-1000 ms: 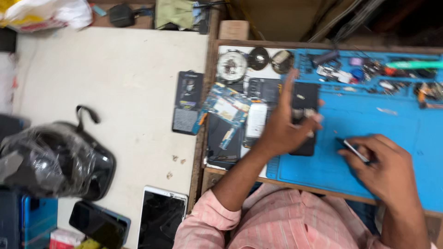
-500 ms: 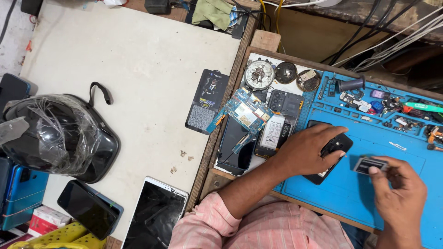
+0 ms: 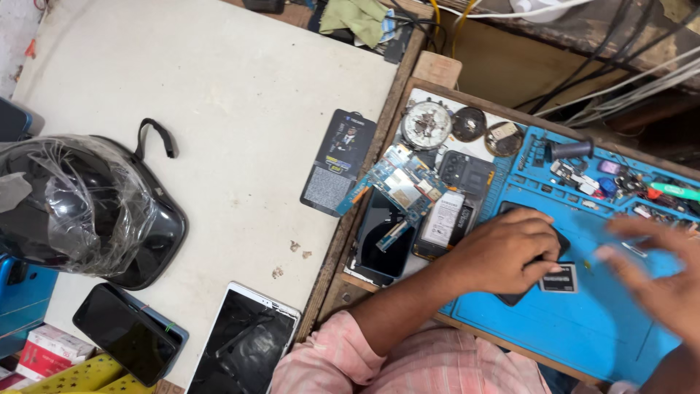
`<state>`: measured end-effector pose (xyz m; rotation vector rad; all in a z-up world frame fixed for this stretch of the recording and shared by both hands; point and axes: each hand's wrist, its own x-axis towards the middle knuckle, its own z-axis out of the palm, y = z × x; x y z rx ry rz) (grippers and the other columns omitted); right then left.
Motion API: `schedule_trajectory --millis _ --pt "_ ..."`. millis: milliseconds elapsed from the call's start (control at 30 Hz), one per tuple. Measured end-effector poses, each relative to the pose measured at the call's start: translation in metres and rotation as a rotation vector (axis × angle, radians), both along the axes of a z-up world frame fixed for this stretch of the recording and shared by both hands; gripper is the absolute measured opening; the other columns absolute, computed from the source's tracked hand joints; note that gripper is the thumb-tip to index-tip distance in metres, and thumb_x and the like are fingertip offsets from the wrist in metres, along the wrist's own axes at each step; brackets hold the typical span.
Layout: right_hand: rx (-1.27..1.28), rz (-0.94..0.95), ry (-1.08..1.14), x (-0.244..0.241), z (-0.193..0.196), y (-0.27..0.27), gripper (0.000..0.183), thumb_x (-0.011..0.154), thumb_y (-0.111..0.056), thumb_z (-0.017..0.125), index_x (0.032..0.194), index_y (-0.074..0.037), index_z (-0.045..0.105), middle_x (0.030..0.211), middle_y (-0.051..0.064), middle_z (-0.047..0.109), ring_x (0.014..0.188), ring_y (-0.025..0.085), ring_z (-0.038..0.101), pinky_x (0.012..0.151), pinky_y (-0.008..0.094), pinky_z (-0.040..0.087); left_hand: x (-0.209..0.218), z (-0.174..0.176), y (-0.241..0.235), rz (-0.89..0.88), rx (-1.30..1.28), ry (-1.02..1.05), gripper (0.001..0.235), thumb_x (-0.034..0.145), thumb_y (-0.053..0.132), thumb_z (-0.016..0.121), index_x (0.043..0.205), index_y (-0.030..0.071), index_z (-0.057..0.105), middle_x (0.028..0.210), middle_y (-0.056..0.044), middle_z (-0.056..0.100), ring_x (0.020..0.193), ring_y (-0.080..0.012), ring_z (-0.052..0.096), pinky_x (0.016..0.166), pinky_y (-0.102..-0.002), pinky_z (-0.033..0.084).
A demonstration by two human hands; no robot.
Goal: The person handles a small black electronic component, likely a phone battery, and uses a thin metal tool to scrape or clean its surface. The person repeatedly works on the same component throughout the clip.
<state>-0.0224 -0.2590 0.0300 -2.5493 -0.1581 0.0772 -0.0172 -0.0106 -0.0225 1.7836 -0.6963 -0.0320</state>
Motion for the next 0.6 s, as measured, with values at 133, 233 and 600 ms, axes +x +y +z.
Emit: schedule_trajectory --millis 133,233,600 --pt "0.249 0.178 -0.102 0.079 0.034 0.060 0.031 0.102 -0.017 0.075 0.128 -0.004 0.065 0.112 0.010 0.069 0.099 0.013 0.068 0.095 0.027 0.056 -0.002 -0.001 0.004 0.019 0.023 -0.002 0.020 0.082 0.026 0.073 0.085 0.008 0.065 0.105 -0.009 0.068 0.118 -0.0292 0.063 0.103 -0.038 0.050" --pt "0.045 0.524 -0.148 0.145 0.060 0.155 0.037 0.087 -0.018 0.078 0.119 -0.002 0.069 0.107 0.017 0.072 0.094 0.026 0.071 0.085 0.037 0.056 0.001 -0.005 0.003 -0.021 0.099 -0.096 0.023 0.083 0.031 0.072 0.090 0.009 0.068 0.102 -0.007 0.070 0.116 -0.0271 0.064 0.105 -0.036 0.051" --pt "0.112 0.811 -0.514 0.297 -0.014 0.427 0.036 0.093 -0.010 0.075 0.128 -0.005 0.069 0.120 0.020 0.069 0.110 0.040 0.065 0.095 0.047 0.052 0.008 -0.039 -0.001 -0.139 0.175 0.015 0.034 0.081 0.036 0.069 0.104 0.011 0.073 0.119 -0.013 0.070 0.121 -0.0301 0.062 0.110 -0.039 0.049"
